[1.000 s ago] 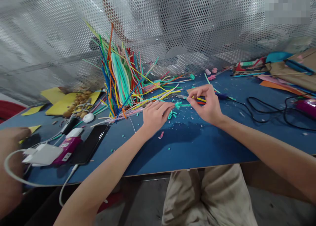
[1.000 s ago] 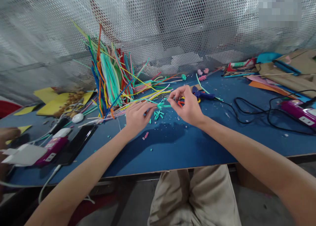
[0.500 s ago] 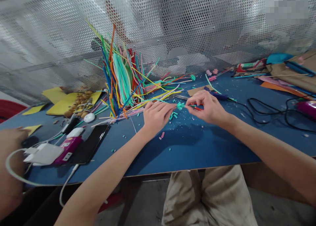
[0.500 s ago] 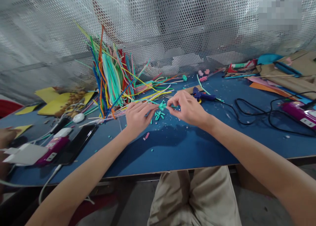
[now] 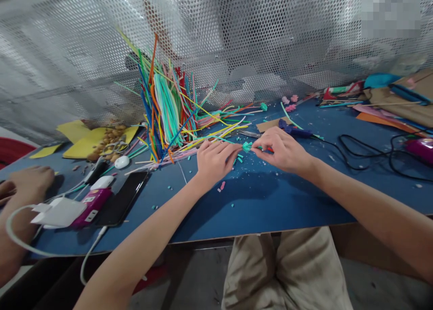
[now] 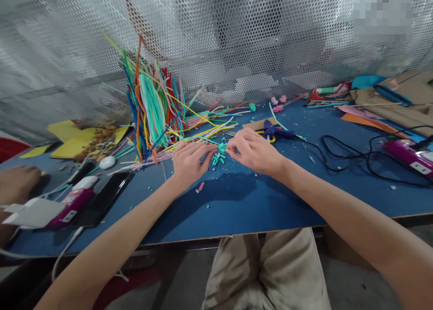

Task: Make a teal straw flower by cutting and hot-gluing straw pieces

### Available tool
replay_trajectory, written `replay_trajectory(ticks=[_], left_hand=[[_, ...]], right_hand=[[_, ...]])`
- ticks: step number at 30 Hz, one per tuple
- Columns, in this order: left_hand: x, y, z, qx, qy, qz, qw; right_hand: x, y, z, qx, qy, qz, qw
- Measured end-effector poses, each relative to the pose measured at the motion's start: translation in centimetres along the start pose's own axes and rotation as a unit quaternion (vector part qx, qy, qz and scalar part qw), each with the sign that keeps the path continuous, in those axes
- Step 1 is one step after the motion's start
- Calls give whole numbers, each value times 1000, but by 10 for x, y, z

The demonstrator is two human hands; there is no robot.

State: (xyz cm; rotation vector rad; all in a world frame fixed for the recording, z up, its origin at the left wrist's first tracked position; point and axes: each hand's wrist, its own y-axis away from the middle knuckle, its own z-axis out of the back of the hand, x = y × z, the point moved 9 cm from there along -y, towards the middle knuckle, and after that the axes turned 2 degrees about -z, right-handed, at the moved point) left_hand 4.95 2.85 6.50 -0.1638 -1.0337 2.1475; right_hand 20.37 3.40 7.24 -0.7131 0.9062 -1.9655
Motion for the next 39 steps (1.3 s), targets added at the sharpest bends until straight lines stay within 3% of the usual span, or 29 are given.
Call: replay_trajectory(ticks=[4, 8, 15, 23, 39], left_hand=[[3, 1, -1, 4, 11, 12, 1000], [7, 2, 0, -10, 14, 15, 1000], [5, 1, 6, -41, 10, 6, 999], [7, 3, 0, -16, 25, 19, 999], [4, 2, 0, -9, 21, 14, 1000]], right_hand=[[2, 3, 7, -25, -18, 5, 1000], [-7, 5, 18, -61, -65, -58, 994], [-12, 7, 8, -33, -80, -59, 995], [-19, 10, 0, -18, -108, -105, 988], [-17, 7, -2, 10, -108, -107, 988]])
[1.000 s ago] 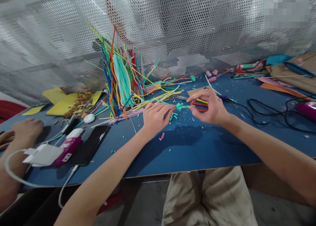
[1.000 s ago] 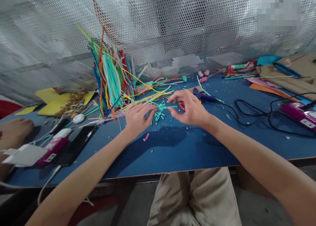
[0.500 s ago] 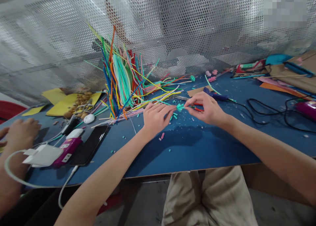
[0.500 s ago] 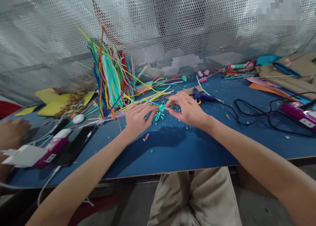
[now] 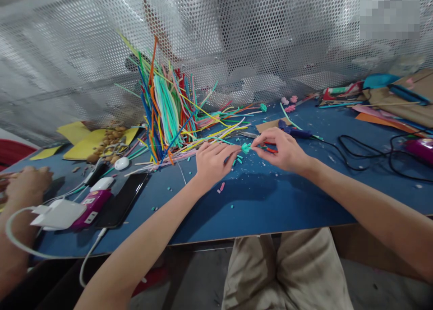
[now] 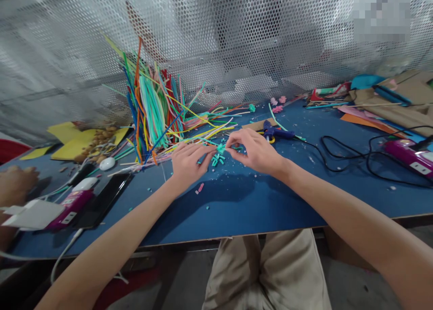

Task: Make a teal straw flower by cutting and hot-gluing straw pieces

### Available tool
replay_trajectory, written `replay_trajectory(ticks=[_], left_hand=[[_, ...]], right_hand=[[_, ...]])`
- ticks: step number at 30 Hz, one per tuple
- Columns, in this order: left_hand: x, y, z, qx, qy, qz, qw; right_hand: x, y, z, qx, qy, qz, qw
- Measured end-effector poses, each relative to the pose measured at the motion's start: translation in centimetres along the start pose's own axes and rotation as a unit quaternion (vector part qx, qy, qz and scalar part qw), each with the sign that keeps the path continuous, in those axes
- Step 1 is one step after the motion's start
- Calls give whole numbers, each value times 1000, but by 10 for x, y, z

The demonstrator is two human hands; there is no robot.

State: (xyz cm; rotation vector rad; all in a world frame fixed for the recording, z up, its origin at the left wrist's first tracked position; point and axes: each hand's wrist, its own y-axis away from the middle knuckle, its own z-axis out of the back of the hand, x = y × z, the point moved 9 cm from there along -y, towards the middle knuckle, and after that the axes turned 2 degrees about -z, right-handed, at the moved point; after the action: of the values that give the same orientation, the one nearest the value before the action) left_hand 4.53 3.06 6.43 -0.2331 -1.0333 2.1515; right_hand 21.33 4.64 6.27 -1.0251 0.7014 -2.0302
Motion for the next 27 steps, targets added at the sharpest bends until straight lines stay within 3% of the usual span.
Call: replay_trajectory(ticks=[6, 9, 15, 19, 23, 27], left_hand=[[1, -1, 3, -25, -8, -16, 1000], [6, 0, -1, -17, -16, -6, 1000], [14, 1, -3, -19, -25, 17, 999], [16, 1, -6, -10, -28, 17, 999], [17, 0, -15, 36, -35, 4, 999], [20, 0, -17, 43, -34, 18, 998]], right_hand=[[10, -3, 11, -33, 60, 50, 996], [4, -6, 21, -55, 90, 44, 994], [-12, -8, 9, 51, 101, 31, 993], [-15, -7, 4, 54, 108, 14, 993], [-20, -7, -4, 72, 107, -24, 991], [-54, -10, 1, 65, 111, -84, 988]])
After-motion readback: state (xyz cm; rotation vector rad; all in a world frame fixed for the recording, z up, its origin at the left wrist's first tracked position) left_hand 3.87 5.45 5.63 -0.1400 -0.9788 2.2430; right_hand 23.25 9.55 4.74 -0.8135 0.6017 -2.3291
